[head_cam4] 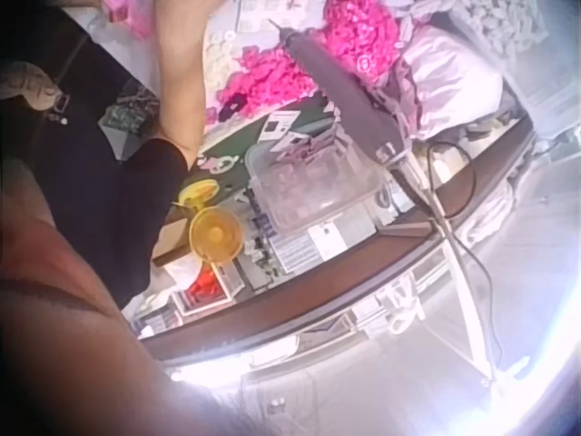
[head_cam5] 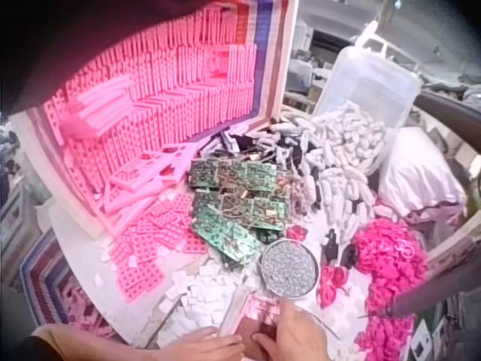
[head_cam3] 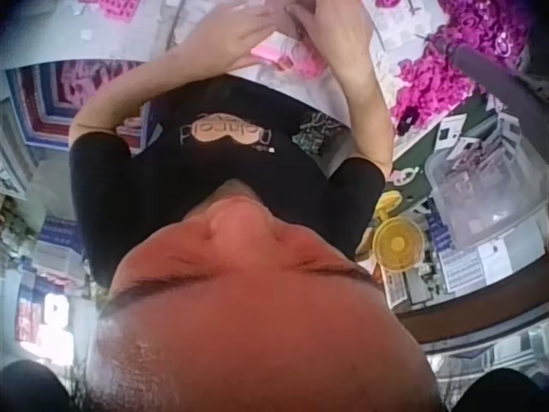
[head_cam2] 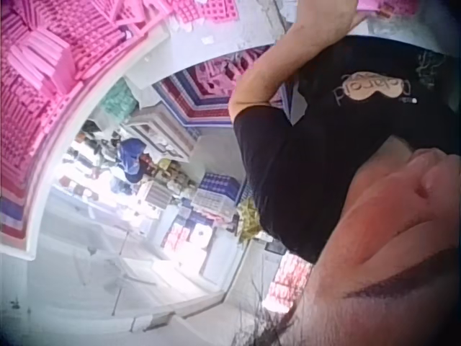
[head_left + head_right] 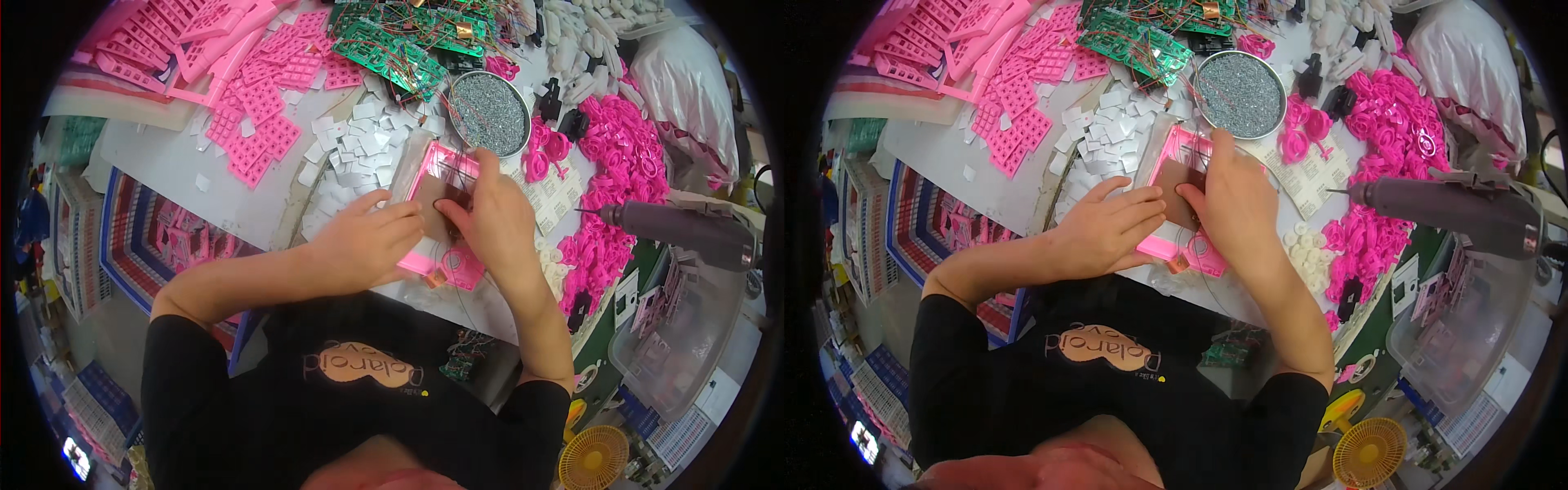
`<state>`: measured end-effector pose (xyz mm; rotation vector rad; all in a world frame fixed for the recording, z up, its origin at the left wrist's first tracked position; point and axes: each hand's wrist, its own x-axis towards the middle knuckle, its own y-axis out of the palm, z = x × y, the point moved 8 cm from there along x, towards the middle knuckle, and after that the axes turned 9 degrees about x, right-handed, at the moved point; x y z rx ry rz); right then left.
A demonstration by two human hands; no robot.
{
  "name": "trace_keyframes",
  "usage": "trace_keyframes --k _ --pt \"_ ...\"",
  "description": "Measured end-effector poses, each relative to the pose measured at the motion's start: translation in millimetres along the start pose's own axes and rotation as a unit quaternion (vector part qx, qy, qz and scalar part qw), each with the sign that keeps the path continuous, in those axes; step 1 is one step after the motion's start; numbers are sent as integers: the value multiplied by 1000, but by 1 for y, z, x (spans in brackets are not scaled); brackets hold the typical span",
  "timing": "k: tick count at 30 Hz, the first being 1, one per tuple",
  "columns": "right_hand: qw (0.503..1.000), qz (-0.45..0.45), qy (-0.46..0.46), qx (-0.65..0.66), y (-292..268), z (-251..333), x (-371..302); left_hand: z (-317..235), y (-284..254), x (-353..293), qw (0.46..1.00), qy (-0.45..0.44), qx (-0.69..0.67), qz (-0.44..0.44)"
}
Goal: Assembling a toy calculator by installing a circuit board and using a hot glue gun.
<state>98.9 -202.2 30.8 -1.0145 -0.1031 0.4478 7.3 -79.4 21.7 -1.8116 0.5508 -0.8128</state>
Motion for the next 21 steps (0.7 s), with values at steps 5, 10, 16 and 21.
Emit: trace_keyframes --k 5,10,16,21 --pt "987 -88 -132 6 -5 16 -35 0 3 -2 999 0 21 36" --pt "979 8 -182 -86 39 33 -67 1 4 0 999 -20 5 36" --pt "976 11 -196 -99 34 37 -71 -2 4 4 998 -12 26 63" --pt "976 12 -184 -118 37 38 -67 16 8 41 960 -11 -42 278"
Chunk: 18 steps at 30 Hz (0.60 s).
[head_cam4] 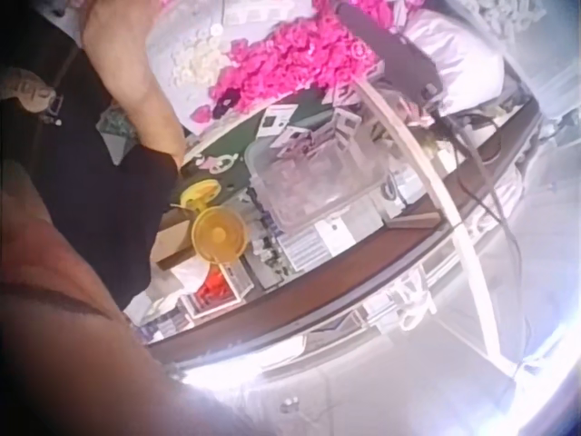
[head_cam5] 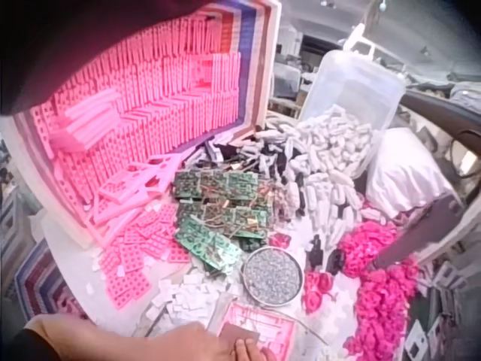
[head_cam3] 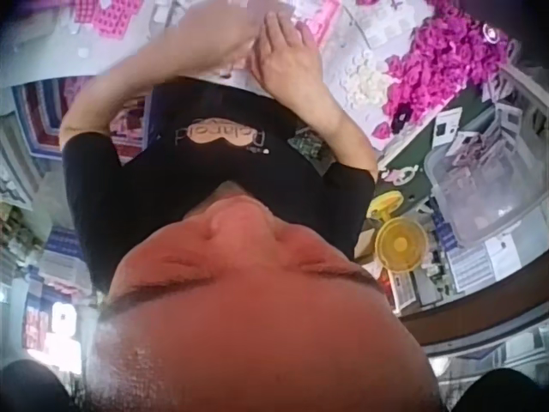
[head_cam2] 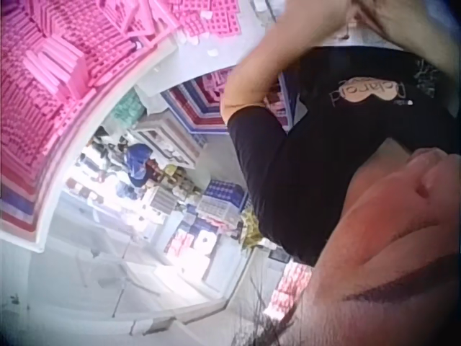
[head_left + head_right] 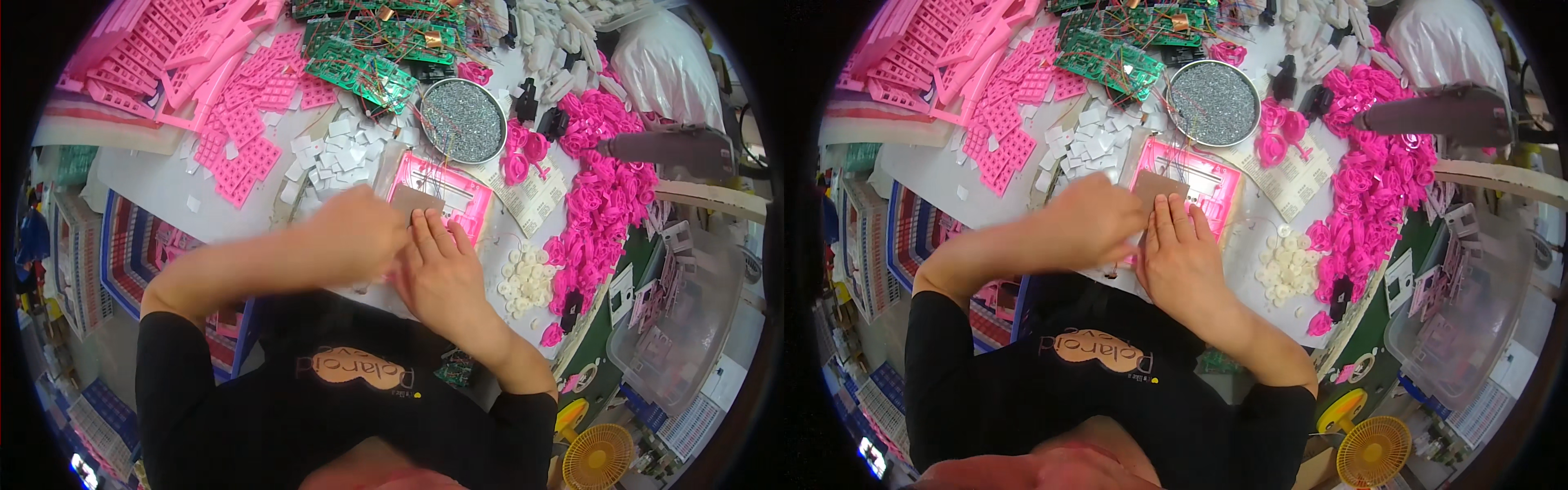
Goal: Assembling a toy calculator by installing a circuit board and using a hot glue gun.
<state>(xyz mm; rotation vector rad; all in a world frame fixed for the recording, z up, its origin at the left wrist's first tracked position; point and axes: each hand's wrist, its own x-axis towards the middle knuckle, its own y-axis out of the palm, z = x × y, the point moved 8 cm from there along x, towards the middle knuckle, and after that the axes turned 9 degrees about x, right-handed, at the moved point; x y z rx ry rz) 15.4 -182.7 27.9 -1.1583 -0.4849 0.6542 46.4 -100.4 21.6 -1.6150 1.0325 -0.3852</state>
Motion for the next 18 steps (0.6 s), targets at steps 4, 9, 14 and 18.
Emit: trace_keyframes --k 4,9,14,18 --pt "1000 1 0 -17 -1 3 3 63 -67 85 957 4 -78 -279" --pt "1000 -10 5 -21 -1 1 -1 79 -45 183 947 14 256 -193" --pt "1000 -14 0 -16 0 5 0 80 -66 174 920 -31 263 -290" --pt "1000 -20 -4 -6 0 1 -1 70 -91 150 945 -55 125 -298"
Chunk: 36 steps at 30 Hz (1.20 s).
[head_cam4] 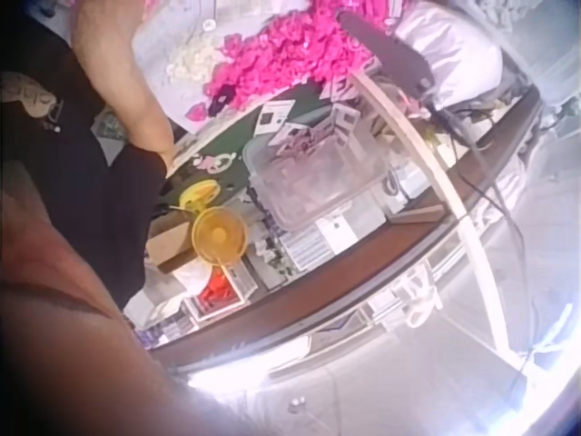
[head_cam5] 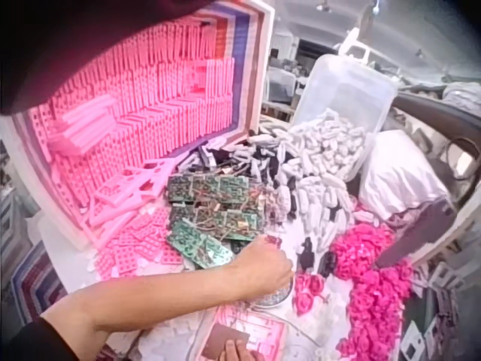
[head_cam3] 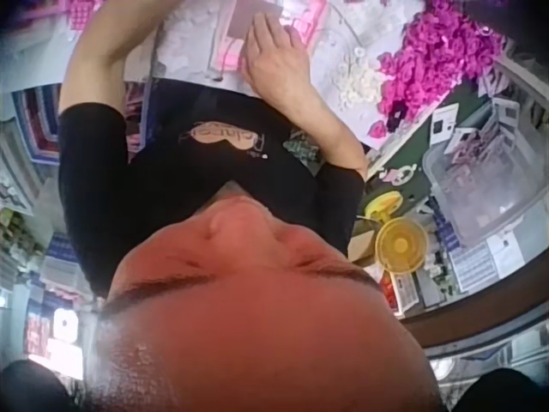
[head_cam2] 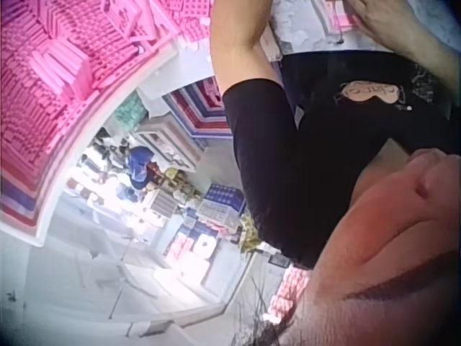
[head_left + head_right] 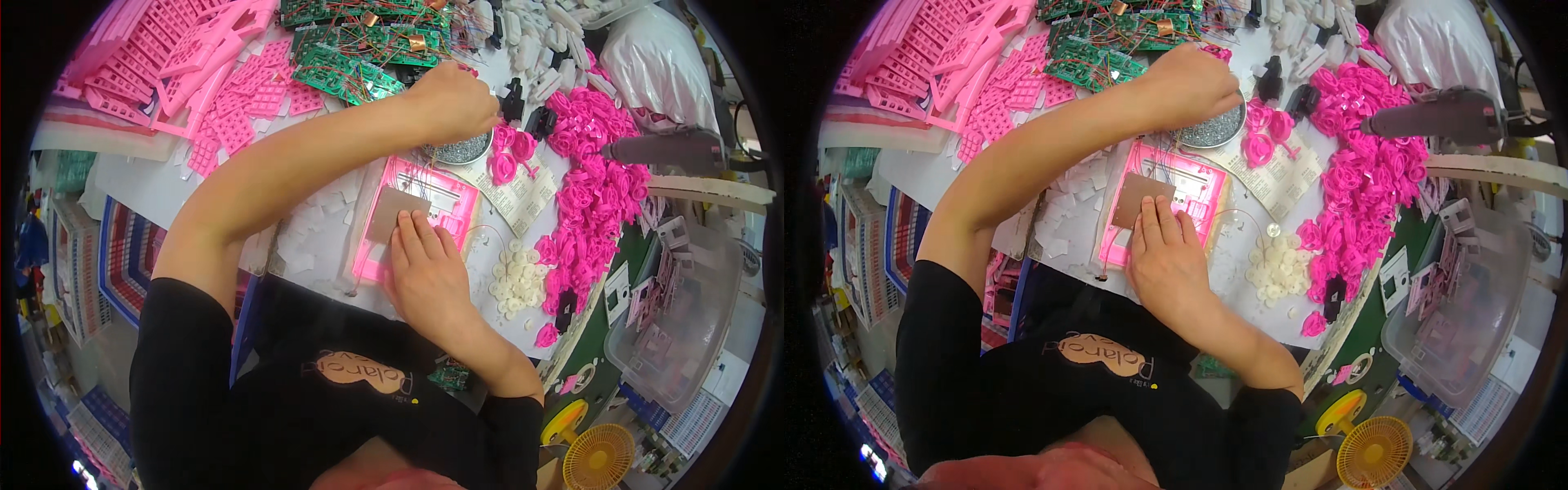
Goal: Assembling a toy calculator by installing a circuit board and using a hot glue gun.
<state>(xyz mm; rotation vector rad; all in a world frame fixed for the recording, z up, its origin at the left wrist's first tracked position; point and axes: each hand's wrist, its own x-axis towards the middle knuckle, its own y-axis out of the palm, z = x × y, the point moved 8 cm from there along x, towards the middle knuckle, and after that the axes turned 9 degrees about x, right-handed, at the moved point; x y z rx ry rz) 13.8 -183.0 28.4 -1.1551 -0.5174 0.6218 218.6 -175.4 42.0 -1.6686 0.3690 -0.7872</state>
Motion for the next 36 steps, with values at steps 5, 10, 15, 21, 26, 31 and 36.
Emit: trace_keyframes --k 5,10,15,21,26,31,36 --pt "998 -40 6 50 0 -3 -2 -19 -36 -110 959 -70 -265 70" --pt "983 -41 13 180 -23 -12 -7 -42 -16 -190 960 -110 -243 88" --pt "751 -643 -69 136 -188 -87 -111 -48 -21 -205 968 -111 -224 1" --pt "671 -230 -81 701 -146 -146 11 -52 -18 -204 973 -86 -208 -42" --pt "644 -244 -64 723 -88 -78 37 -53 -17 -209 973 -89 -201 -74" --pt "646 -256 -89 714 -52 -35 33 -50 -19 -208 965 -111 -224 -81" --pt "644 -255 -87 716 -43 -33 30 -48 -19 -208 961 -111 -234 -101"
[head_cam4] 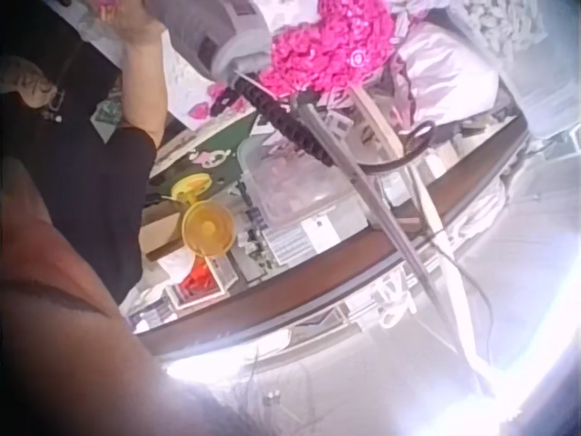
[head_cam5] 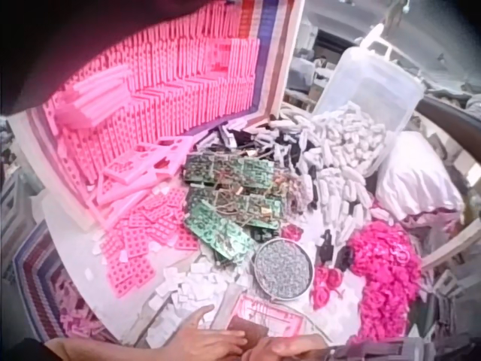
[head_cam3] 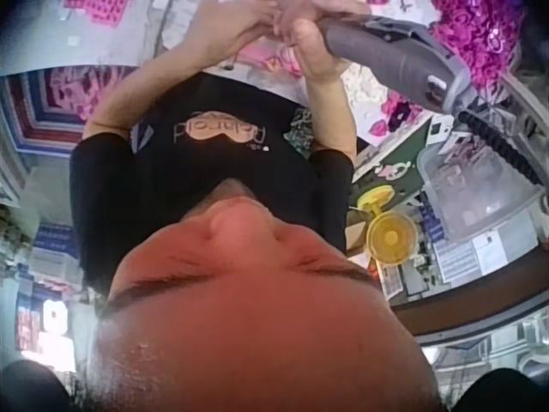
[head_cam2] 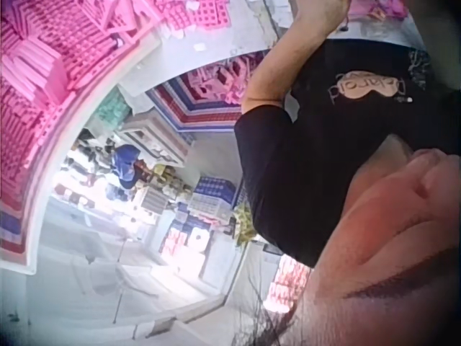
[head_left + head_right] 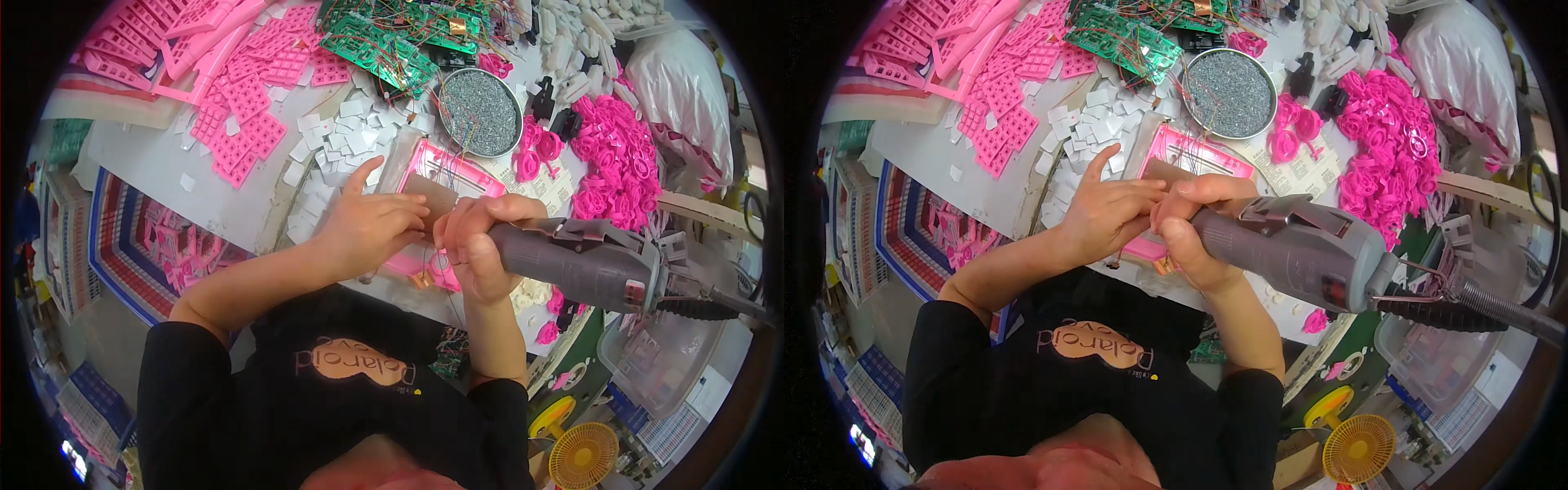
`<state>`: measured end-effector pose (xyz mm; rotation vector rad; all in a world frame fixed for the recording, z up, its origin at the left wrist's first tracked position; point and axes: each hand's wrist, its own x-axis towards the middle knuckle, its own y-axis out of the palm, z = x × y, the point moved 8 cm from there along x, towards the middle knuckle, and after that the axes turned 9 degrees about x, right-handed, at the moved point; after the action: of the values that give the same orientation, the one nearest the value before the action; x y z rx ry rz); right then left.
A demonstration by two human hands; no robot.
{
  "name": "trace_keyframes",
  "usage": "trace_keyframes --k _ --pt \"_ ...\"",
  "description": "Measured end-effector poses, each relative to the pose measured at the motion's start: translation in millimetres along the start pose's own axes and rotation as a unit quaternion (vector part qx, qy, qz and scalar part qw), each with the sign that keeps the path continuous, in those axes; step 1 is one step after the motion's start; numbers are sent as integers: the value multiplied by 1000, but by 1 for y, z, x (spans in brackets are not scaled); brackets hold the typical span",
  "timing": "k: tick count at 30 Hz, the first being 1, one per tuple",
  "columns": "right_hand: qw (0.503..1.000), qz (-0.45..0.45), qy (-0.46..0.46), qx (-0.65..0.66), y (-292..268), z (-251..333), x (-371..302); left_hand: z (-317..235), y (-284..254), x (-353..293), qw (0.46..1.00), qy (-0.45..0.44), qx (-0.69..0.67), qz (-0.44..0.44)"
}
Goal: Assembling a toy calculator by installing a circuit board and using a hot glue gun.
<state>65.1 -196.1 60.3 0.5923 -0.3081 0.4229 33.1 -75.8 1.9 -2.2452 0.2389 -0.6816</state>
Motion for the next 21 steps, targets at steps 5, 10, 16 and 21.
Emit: trace_keyframes --k 5,10,16,21 --pt "1000 11 -8 -25 2 -7 -4 0 1 0 999 21 24 -10" --pt "998 6 7 -64 1 -11 -12 1 -3 -1 994 -42 -46 93" --pt "994 54 21 -97 4 -18 -12 0 -3 -2 995 -15 -54 80" --pt "986 83 18 -146 9 -24 -19 -1 -4 -4 997 -1 -42 61"
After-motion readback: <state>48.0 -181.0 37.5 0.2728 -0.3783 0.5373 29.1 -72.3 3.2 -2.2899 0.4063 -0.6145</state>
